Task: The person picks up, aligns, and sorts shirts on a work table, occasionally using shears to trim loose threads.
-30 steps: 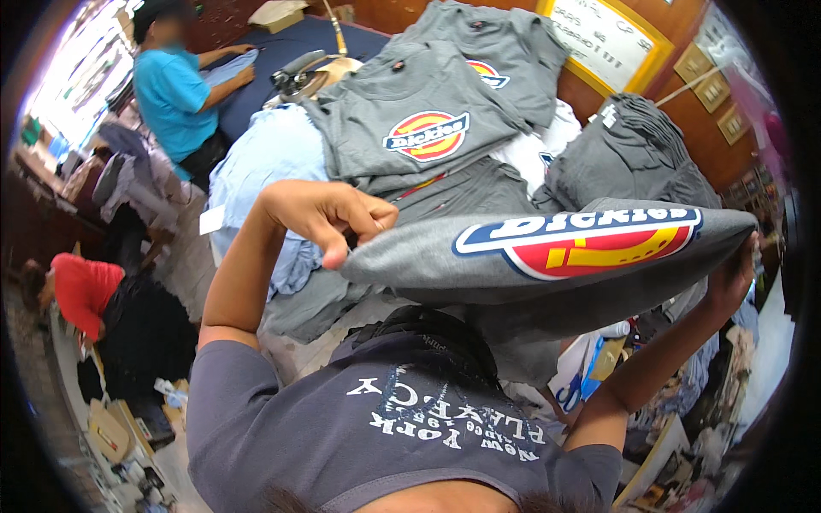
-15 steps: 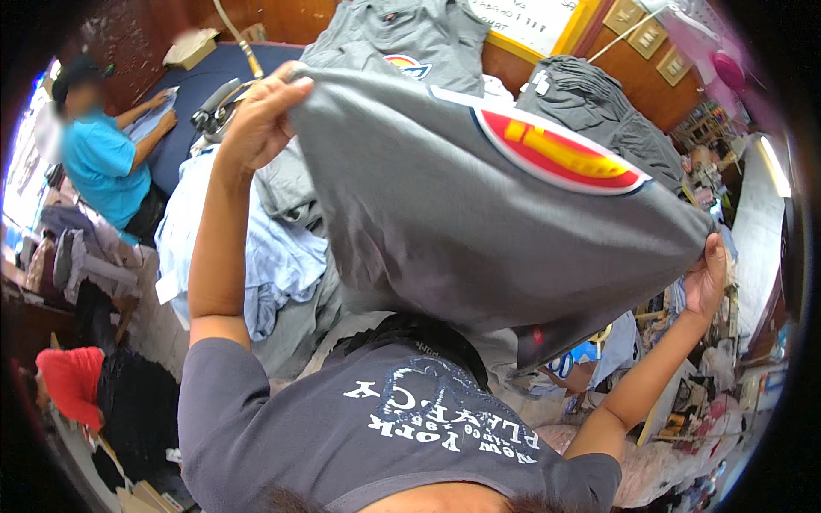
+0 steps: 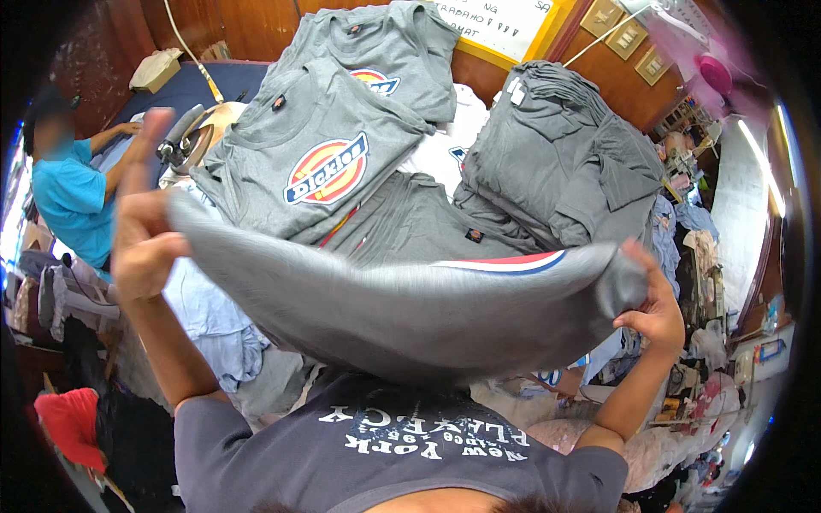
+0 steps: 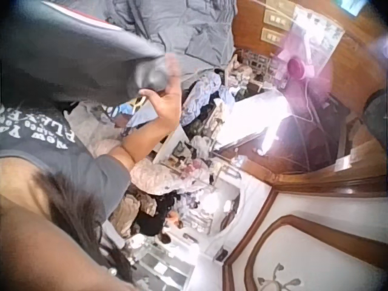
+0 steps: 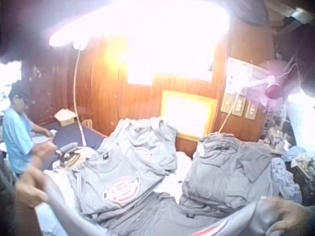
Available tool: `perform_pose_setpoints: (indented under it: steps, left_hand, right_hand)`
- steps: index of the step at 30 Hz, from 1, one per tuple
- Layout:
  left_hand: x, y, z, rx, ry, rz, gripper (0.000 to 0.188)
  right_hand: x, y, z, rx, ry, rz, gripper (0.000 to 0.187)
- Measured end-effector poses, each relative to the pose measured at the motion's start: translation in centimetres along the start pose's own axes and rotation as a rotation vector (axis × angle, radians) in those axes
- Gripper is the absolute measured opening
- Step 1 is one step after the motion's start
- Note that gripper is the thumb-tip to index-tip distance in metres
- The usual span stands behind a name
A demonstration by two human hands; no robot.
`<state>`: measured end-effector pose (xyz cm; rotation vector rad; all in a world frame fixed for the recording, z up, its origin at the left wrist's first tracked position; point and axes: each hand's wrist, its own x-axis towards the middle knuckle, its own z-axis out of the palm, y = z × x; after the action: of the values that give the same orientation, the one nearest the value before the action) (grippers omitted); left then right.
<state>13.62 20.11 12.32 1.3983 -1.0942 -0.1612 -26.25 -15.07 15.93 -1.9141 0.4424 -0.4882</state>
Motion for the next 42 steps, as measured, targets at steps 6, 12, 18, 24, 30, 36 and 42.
perform_pose_setpoints:
  steps: [6, 12, 18, 24, 30, 36, 42]
  left_hand:
    - [5.3, -1.1, -2.1, 0.049, -0.037, 0.060, 0.044]
    - [24.1, -6.8, -15.0, 0.622, 0.011, 0.169, 0.022]
    - [34.5, -7.9, -12.9, 0.916, 0.354, 0.152, 0.024]
    - [35.8, -20.4, -12.2, 1.110, 0.211, 0.124, 0.039]
    - [26.4, -26.3, -1.7, 0.646, 0.195, 0.095, 0.028]
    - [12.1, -28.2, 5.8, 0.361, 0.073, -0.208, 0.018]
    - [3.1, -26.5, 14.7, -0.264, 0.096, -0.506, 0.018]
  right_hand:
    - [7.8, 0.2, -2.1, -0.256, -0.091, -0.050, 0.024]
    - [29.9, -1.6, -0.8, -0.276, 0.179, -0.496, 0.024]
    - [41.5, -4.0, -3.2, -0.183, 0.436, -0.753, 0.020]
    - [44.3, 7.3, 3.7, -0.255, 0.355, -0.353, 0.021]
    - [31.1, 20.1, 10.8, -0.385, 0.240, -0.174, 0.026]
    - [10.1, 26.5, 13.4, -0.420, 0.290, -0.032, 0.012]
    - [-2.8, 27.4, 12.5, -0.309, 0.678, 0.416, 0.014]
